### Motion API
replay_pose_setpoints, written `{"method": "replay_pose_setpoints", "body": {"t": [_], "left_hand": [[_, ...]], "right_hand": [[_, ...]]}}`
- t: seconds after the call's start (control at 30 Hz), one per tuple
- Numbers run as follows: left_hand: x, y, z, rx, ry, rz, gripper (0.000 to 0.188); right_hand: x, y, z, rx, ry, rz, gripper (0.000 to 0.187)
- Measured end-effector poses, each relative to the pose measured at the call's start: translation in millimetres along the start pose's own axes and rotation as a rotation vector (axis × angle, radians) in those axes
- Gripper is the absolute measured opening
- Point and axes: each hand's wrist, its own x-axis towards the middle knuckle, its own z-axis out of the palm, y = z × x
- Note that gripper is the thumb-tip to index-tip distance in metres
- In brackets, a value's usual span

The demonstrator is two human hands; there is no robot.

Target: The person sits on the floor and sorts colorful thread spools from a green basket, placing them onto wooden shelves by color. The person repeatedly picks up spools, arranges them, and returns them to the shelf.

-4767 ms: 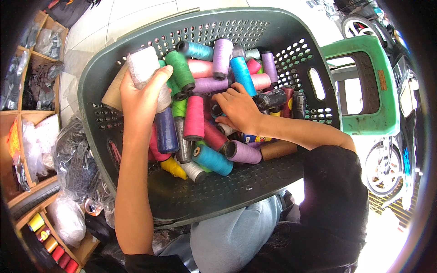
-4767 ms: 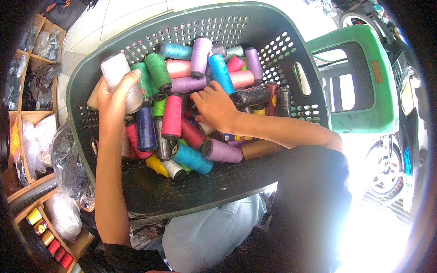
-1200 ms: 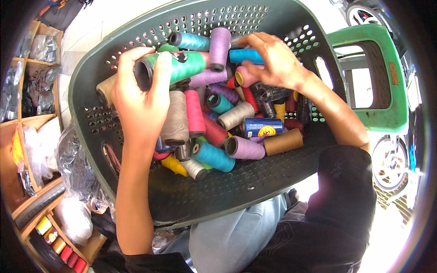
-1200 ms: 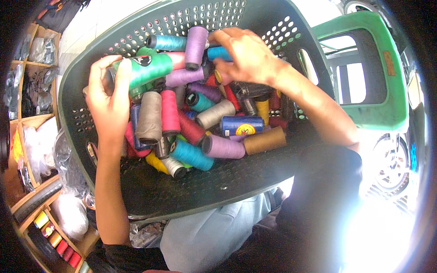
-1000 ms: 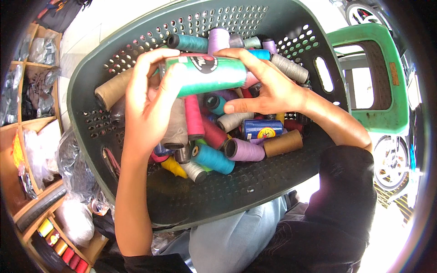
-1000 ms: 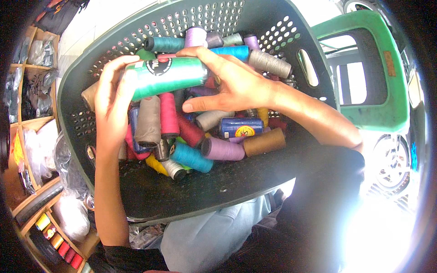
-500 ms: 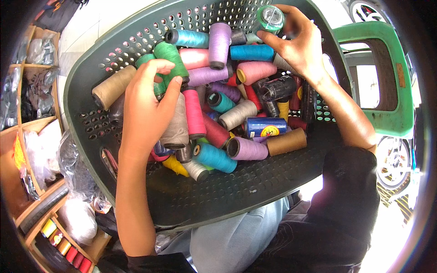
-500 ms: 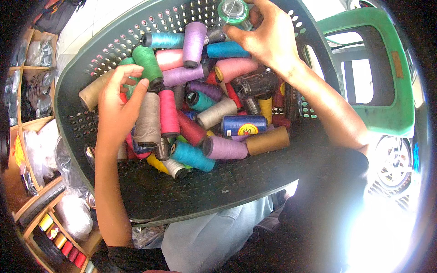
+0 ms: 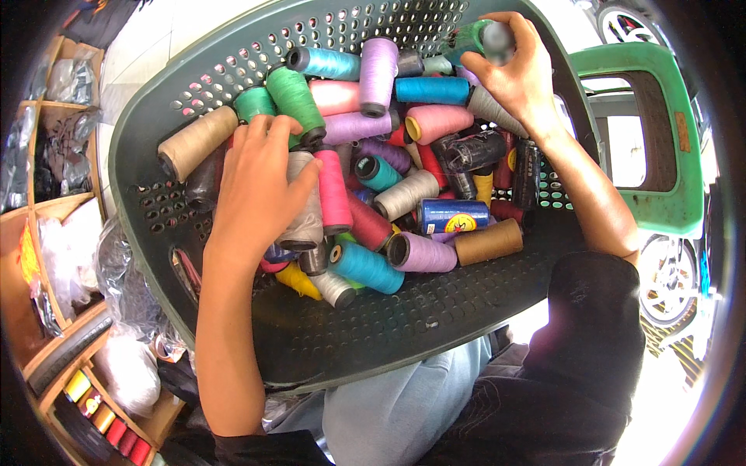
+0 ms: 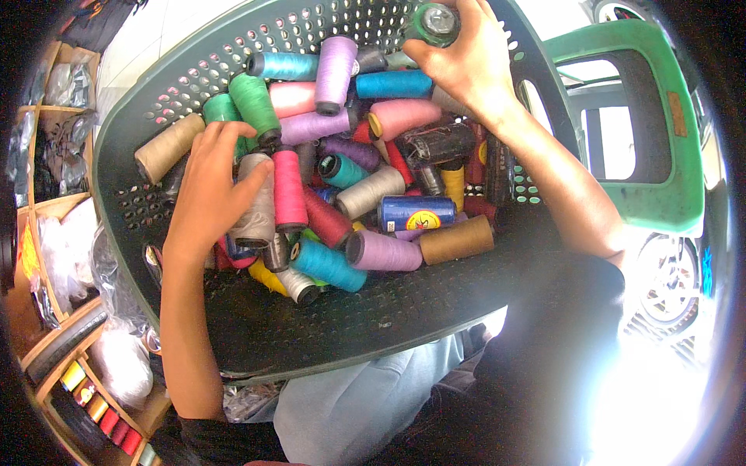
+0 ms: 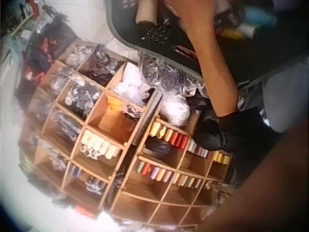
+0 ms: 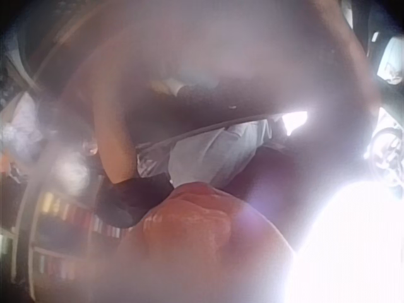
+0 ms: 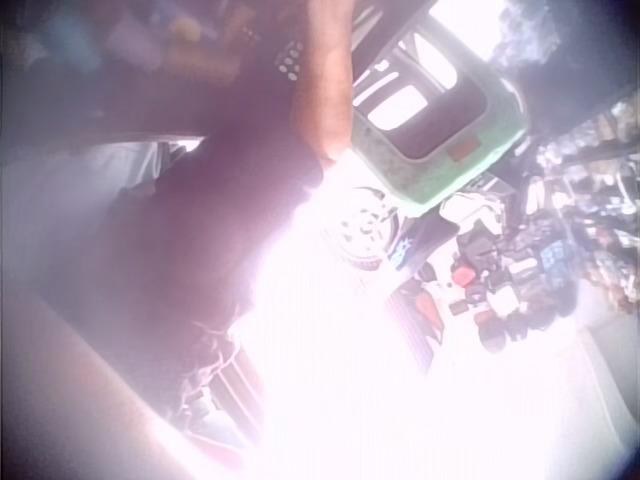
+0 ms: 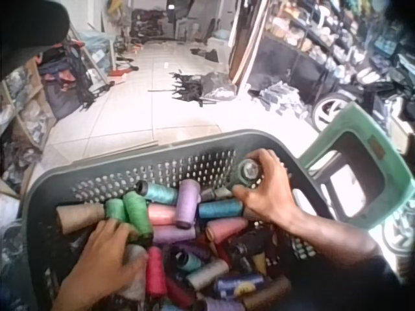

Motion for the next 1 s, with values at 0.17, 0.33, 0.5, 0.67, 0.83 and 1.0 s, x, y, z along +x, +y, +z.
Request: {"method": "replay_pose_setpoints", "body": {"t": [0.17,0.33,0.5,0.67,0.83,1.0], "left_hand": [[-1,-4,2,0.111,0.049,-0.143,0.046],[0,-8,4,0.088,0.035,-0.331,0.054],[5,-12,6,0.161,0.000,-0.418,0.060],[8,-24,16,0.165,0.100,-0.355,0.067],[12,-30,26,0.196,0.166,-0.351,0.069],[13,-30,30,0.070,0.221,-0.382,0.063]], "right_hand": [[2,10,3,-0.073,0.015,-0.060,0.043],[3,20,7,-0.081,0.035,-0.062,0.041],[3,8,2,0.054,-0.006,0.042,0.039],[0,-2,0,0.140,-0.035,0.006,0.039],[-2,-11,1,0.132,-0.098,-0.195,0.040],[-7,-13,7,0.077,-0.058,-0.374,0.037]]}}
